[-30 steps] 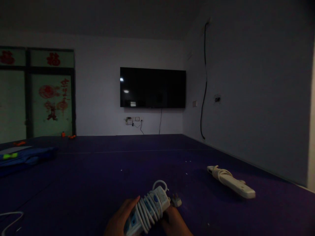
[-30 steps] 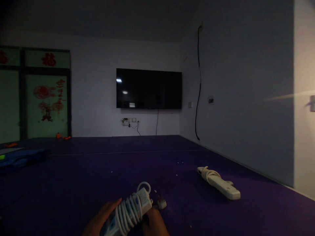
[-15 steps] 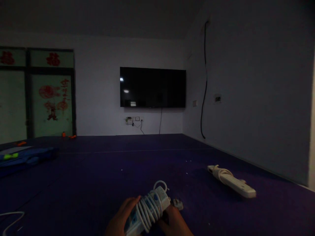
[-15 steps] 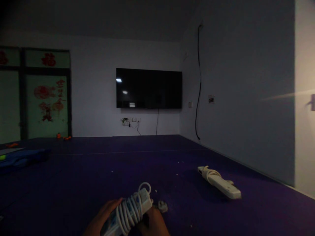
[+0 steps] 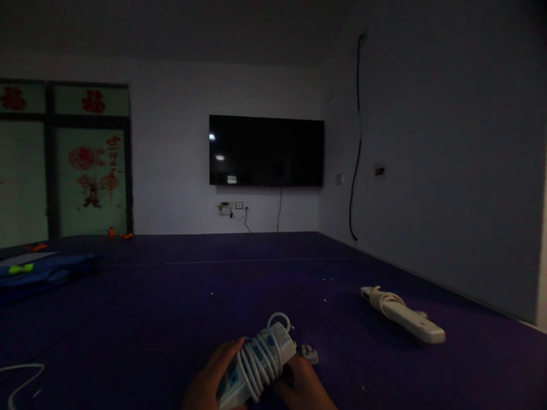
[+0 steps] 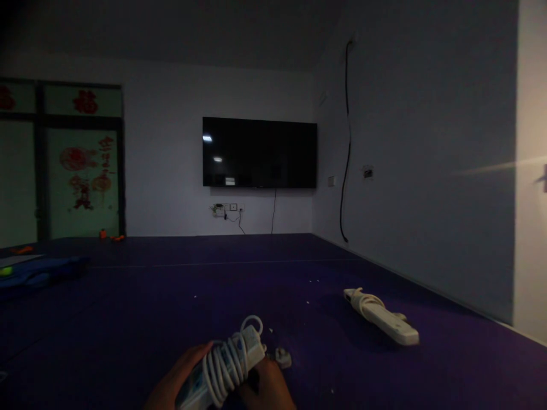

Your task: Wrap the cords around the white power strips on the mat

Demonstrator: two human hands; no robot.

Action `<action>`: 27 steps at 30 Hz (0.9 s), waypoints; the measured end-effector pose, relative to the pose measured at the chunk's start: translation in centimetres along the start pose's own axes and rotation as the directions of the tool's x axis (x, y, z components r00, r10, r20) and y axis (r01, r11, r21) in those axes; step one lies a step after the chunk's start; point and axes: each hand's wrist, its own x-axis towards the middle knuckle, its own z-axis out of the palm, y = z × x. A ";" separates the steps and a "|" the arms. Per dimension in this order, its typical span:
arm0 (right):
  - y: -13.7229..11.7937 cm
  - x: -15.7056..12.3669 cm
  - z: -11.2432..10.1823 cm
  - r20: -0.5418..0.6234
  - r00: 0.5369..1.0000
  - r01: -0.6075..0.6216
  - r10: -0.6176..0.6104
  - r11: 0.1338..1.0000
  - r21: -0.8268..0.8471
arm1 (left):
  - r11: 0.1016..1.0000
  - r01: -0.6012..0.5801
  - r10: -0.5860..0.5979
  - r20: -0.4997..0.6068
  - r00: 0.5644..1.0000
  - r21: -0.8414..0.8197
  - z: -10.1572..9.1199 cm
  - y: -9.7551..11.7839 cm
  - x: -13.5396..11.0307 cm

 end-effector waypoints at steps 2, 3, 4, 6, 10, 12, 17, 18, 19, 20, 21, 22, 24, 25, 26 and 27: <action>0.2 0.0 0.1 -0.001 1.000 -0.005 0.005 1.000 0.009 | 1.000 0.001 -0.001 0.013 1.000 0.008 -0.1 0.0 0.1; 0.4 0.0 0.2 -0.008 1.000 -0.009 0.009 1.000 0.013 | 1.000 -0.002 0.002 0.015 1.000 0.009 -0.1 0.0 0.1; 0.6 -0.1 0.3 -0.018 1.000 -0.013 0.013 1.000 0.018 | 1.000 -0.008 0.008 0.015 1.000 0.009 -0.1 0.0 0.2; 1.2 -0.1 0.4 -0.031 0.999 -0.020 0.021 0.999 0.027 | 1.000 -0.018 0.017 0.007 1.000 0.009 0.0 -0.2 0.2; 2.1 -0.2 0.5 -0.025 0.998 -0.049 0.050 0.998 0.041 | 0.999 -0.049 0.050 -0.013 0.999 0.014 0.1 -0.8 0.1; 2.2 -0.2 0.5 -0.027 0.998 -0.054 0.055 0.997 0.048 | 0.997 -0.074 0.074 -0.022 0.997 0.024 0.1 -0.9 0.1; 1.4 -0.2 0.3 -0.050 0.996 -0.073 0.075 0.996 0.040 | 0.992 -0.117 0.120 -0.044 0.992 0.056 -0.1 -0.5 0.0; 1.1 -0.2 0.3 -0.048 0.996 -0.073 0.075 0.997 0.040 | 0.990 -0.123 0.126 -0.046 0.991 0.063 -0.1 -0.5 0.0; 0.9 -0.1 0.2 -0.043 0.997 -0.066 0.068 0.997 0.043 | 0.989 -0.126 0.130 -0.047 0.990 0.071 0.0 -0.6 0.1; 0.6 -0.1 0.2 -0.036 0.998 -0.052 0.054 0.997 0.049 | 0.988 -0.129 0.133 -0.047 0.990 0.079 0.1 -0.7 0.1; 0.4 -0.1 0.1 -0.027 0.999 -0.036 0.038 0.998 0.056 | 0.987 -0.137 0.142 -0.047 0.989 0.084 0.2 -1.0 0.2; 0.2 0.0 0.1 -0.020 1.000 -0.022 0.024 0.998 0.063 | 0.985 -0.148 0.153 -0.050 0.987 0.088 0.4 -1.3 0.3; 0.1 0.0 0.1 -0.013 1.000 -0.011 0.012 0.997 0.073 | 0.981 -0.167 0.173 -0.054 0.984 0.094 0.6 -1.9 0.4; 0.1 0.1 0.1 -0.010 1.000 -0.012 0.013 0.997 0.077 | 0.980 -0.172 0.178 -0.054 0.983 0.097 0.6 -2.0 0.4; 0.2 0.1 0.1 -0.007 1.000 -0.015 0.016 0.997 0.081 | 0.980 -0.174 0.179 -0.052 0.982 0.102 0.6 -2.0 0.3; 0.3 0.1 0.1 -0.002 1.000 -0.019 0.019 0.996 0.087 | 0.980 -0.168 0.174 -0.051 0.983 0.108 0.5 -1.9 0.3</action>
